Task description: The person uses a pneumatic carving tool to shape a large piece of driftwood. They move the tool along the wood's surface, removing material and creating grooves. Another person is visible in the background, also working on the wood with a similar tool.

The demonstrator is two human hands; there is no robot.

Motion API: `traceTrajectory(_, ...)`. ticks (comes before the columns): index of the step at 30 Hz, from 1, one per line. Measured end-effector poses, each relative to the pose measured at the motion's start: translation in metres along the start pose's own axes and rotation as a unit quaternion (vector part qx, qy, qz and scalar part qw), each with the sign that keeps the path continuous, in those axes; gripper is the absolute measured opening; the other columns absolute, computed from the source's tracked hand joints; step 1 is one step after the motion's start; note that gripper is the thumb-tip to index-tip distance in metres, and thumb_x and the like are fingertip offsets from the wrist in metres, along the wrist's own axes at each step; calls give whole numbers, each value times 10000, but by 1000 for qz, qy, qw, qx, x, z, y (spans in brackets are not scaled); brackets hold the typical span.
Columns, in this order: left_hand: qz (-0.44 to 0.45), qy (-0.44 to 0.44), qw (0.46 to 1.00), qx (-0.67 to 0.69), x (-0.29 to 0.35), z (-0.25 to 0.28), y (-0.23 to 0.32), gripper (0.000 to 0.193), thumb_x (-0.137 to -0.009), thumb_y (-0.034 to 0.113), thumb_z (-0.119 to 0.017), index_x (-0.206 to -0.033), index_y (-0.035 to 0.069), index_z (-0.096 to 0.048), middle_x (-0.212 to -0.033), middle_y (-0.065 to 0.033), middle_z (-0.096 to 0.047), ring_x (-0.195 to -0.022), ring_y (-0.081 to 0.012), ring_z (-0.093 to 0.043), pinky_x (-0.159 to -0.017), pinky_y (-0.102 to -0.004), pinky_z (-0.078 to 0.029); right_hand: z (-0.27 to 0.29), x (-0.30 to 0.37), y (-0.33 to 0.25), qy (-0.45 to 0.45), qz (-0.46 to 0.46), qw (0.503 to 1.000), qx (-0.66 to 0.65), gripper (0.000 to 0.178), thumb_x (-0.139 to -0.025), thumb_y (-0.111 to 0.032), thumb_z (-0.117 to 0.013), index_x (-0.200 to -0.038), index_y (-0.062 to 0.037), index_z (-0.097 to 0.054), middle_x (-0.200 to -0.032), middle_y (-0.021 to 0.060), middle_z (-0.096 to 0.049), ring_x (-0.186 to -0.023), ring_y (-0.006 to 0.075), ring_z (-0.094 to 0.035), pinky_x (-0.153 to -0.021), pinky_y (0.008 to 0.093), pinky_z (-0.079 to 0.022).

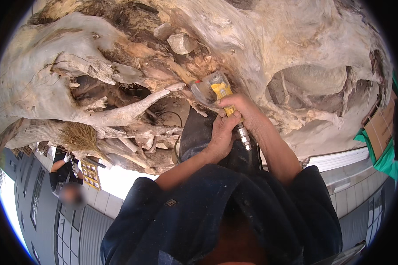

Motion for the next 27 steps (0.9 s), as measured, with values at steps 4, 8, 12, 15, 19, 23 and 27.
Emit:
traceTrajectory(4,41,-24,999,-22,9,-9,-13,415,-1039,327,-624,-1347,97,-467,-1161,-38,-636,-988,-159,-652,-810,-360,-570,18,14,9,27,-4,999,42,282,-807,-149,-705,-989,61,-659,-778,154,-678,-602,220,-644,-521,334,-494)
traceTrajectory(8,119,-165,967,-152,40,-21,-23,483,-1041,342,-627,-1397,59,-464,-1180,-78,-640,-1003,-182,-673,-778,-344,-578,45,71,18,-9,40,998,-46,402,-843,-116,-665,-1188,70,-576,-968,249,-706,-753,313,-726,-629,406,-617)
traceTrajectory(12,146,-252,895,-338,60,0,-37,502,-1039,323,-625,-1413,4,-521,-1174,-108,-665,-1037,-203,-666,-885,-346,-540,73,116,16,14,135,982,-133,451,-864,-105,-644,-1248,96,-520,-1114,317,-683,-833,381,-743,-668,461,-656)
traceTrajectory(15,134,-237,881,-387,73,13,-35,460,-1049,279,-589,-1404,-12,-554,-1168,-128,-681,-1072,-200,-647,-955,-340,-502,103,130,30,55,212,964,-154,454,-871,-149,-634,-1243,86,-523,-1140,308,-683,-865,372,-738,-718,476,-647)
traceTrajectory(19,81,-147,874,-456,78,38,-27,356,-1046,217,-570,-1336,15,-614,-1143,-142,-698,-1105,-213,-649,-945,-359,-510,128,141,59,91,257,942,-195,466,-880,-198,-618,-1253,64,-523,-1162,291,-687,-895,350,-729,-770,480,-628)
traceTrajectory(23,-48,-43,839,-541,71,71,-8,316,-1016,113,-556,-1309,9,-617,-1148,-171,-704,-1115,-311,-669,-958,-401,-521,145,138,91,103,260,931,-235,466,-888,-215,-609,-1272,38,-532,-1165,277,-693,-896,333,-721,-756,470,-601)
traceTrajectory(27,-315,-25,596,-738,60,81,20,362,-947,38,-570,-1305,-5,-608,-1229,-202,-671,-1136,-404,-635,-1004,-450,-504,160,133,122,112,264,924,-252,509,-894,-257,-634,-1299,33,-528,-1178,255,-681,-897,315,-706,-743,453,-587)
Point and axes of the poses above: each hand's wrist, its own x-axis away from the middle knuckle, its own z-axis out of the back of the hand, y = z × x, the point moved 5 cm from there along -x, towards the middle knuckle
